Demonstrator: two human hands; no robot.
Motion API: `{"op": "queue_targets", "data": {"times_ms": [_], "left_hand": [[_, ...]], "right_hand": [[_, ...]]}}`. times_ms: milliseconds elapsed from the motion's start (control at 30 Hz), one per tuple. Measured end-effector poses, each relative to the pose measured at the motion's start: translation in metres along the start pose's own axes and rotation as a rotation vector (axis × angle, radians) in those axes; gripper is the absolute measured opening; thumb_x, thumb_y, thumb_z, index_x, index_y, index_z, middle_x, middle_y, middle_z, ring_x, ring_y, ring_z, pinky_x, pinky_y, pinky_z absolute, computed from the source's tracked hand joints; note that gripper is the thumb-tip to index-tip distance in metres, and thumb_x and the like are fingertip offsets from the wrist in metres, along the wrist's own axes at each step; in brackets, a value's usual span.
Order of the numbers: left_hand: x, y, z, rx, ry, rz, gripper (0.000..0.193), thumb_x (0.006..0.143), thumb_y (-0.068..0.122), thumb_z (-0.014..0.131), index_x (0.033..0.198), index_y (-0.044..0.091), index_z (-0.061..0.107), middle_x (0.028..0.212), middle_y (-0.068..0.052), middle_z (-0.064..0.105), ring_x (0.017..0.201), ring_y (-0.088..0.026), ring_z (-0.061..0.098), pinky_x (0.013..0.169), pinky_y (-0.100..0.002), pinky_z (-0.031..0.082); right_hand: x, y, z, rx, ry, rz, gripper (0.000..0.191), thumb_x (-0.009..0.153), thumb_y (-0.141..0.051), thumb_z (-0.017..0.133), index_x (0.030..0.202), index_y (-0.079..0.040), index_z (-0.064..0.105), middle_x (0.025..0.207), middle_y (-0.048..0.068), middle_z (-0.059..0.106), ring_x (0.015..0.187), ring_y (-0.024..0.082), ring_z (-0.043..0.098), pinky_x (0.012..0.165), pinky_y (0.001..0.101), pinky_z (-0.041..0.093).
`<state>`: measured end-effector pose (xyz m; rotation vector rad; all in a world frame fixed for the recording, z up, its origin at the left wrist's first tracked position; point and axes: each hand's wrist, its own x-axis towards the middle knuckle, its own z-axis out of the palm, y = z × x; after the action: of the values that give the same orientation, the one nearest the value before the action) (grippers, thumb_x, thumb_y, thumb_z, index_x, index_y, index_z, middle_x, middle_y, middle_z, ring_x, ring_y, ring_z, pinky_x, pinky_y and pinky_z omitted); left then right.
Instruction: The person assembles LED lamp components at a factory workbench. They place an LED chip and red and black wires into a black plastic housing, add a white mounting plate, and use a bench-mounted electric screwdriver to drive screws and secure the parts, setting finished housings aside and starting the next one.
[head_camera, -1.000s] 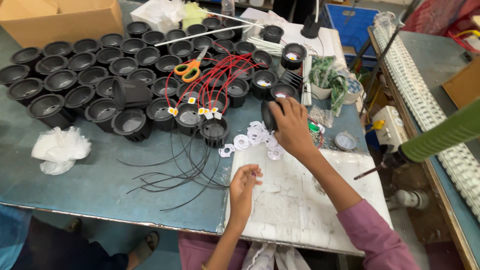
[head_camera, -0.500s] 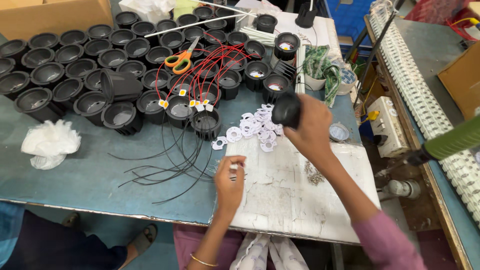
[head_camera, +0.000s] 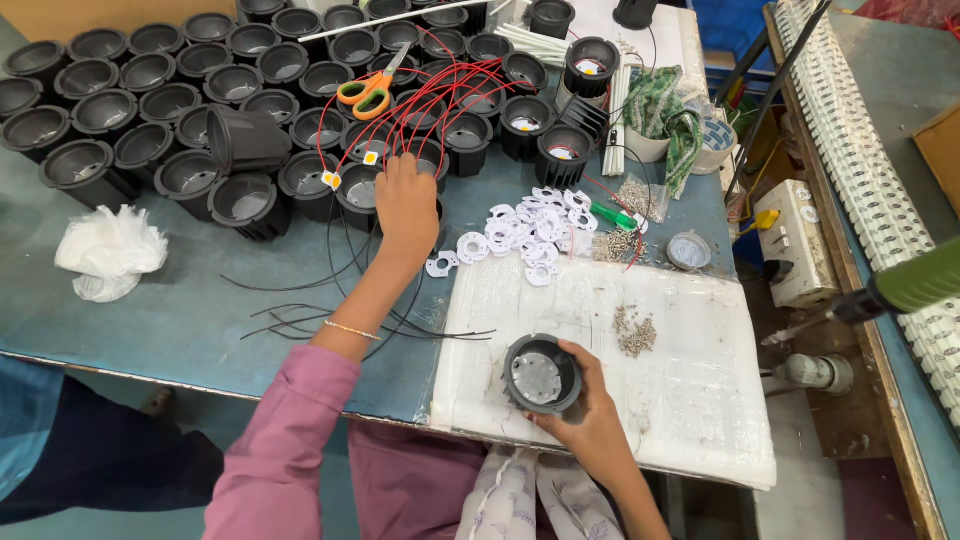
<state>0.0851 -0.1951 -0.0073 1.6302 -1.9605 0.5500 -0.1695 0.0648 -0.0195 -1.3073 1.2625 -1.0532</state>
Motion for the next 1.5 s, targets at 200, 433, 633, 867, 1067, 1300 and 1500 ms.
{"op": "queue_targets", "data": {"times_ms": [200,433,633,867,1067,1300,1500], "left_hand": [[0.007,-0.018,0.005,-0.086,0.139,0.105,0.01,0.08,0.013,0.075,0.077,0.004,0.072,0.091,-0.012,0.061,0.094,-0.031,0.059,0.076,-0.046,0.045],[0.068,-0.068,-0.009,-1.241,-0.192,-0.37,0.016,0.094,0.009,0.06,0.084,0.001,0.068,0.08,-0.007,0.068,0.072,-0.014,0.062,0.064,-0.028,0.049],[0.105,-0.081,-0.064,-1.614,-0.24,-0.532,0.019,0.1,0.019,0.05,0.093,0.012,0.066,0.077,-0.002,0.07,0.065,-0.008,0.067,0.056,-0.021,0.051],[0.089,-0.012,-0.18,-1.559,-0.026,-0.146,0.022,0.112,0.015,0.059,0.092,0.005,0.06,0.085,-0.002,0.065,0.072,-0.008,0.061,0.064,-0.023,0.05],[-0.001,0.095,-0.267,-1.301,-0.292,0.253,0.018,0.101,0.0,0.061,0.117,0.002,0.068,0.089,-0.003,0.07,0.08,-0.01,0.069,0.072,-0.026,0.059],[-0.12,0.145,-0.285,-0.659,-0.007,1.04,0.018,0.111,0.014,0.061,0.128,0.009,0.068,0.084,0.003,0.057,0.07,-0.014,0.06,0.057,-0.032,0.047],[-0.173,0.158,-0.222,-1.271,-0.25,0.787,0.015,0.11,0.015,0.066,0.123,0.007,0.066,0.098,-0.004,0.069,0.092,-0.018,0.071,0.079,-0.03,0.056]], "right_hand": [[-0.003,-0.022,-0.043,-0.328,-0.073,-0.198,0.092,0.076,-0.015,0.082,0.152,-0.007,0.03,0.156,0.018,0.042,0.146,0.029,0.039,0.118,0.0472,0.033],[-0.009,-0.04,-0.059,-0.285,0.016,-0.147,0.074,0.088,-0.016,0.071,0.151,-0.008,0.035,0.148,0.016,0.053,0.141,0.027,0.05,0.116,0.0447,0.041],[-0.017,-0.053,-0.06,-0.262,0.023,-0.149,0.068,0.089,-0.009,0.068,0.149,-0.007,0.038,0.144,0.015,0.056,0.134,0.026,0.057,0.11,0.0423,0.047],[-0.032,-0.106,-0.073,-0.43,0.25,-0.34,0.052,0.087,-0.001,0.068,0.137,-0.002,0.055,0.132,0.014,0.065,0.122,0.025,0.066,0.102,0.0385,0.056],[-0.061,-0.165,-0.089,-0.74,0.347,-0.738,0.044,0.094,-0.016,0.075,0.129,0.004,0.056,0.136,0.022,0.06,0.13,0.03,0.06,0.114,0.0402,0.047],[-0.082,-0.182,-0.141,-0.498,-0.447,0.037,0.045,0.093,-0.041,0.065,0.115,-0.005,0.079,0.106,0.008,0.074,0.103,0.021,0.069,0.09,0.0377,0.052],[-0.088,-0.129,-0.123,-0.285,-0.642,0.462,0.029,0.093,-0.024,0.076,0.085,0.004,0.074,0.058,0.008,0.061,0.055,0.015,0.048,0.054,0.0352,0.039]]}}
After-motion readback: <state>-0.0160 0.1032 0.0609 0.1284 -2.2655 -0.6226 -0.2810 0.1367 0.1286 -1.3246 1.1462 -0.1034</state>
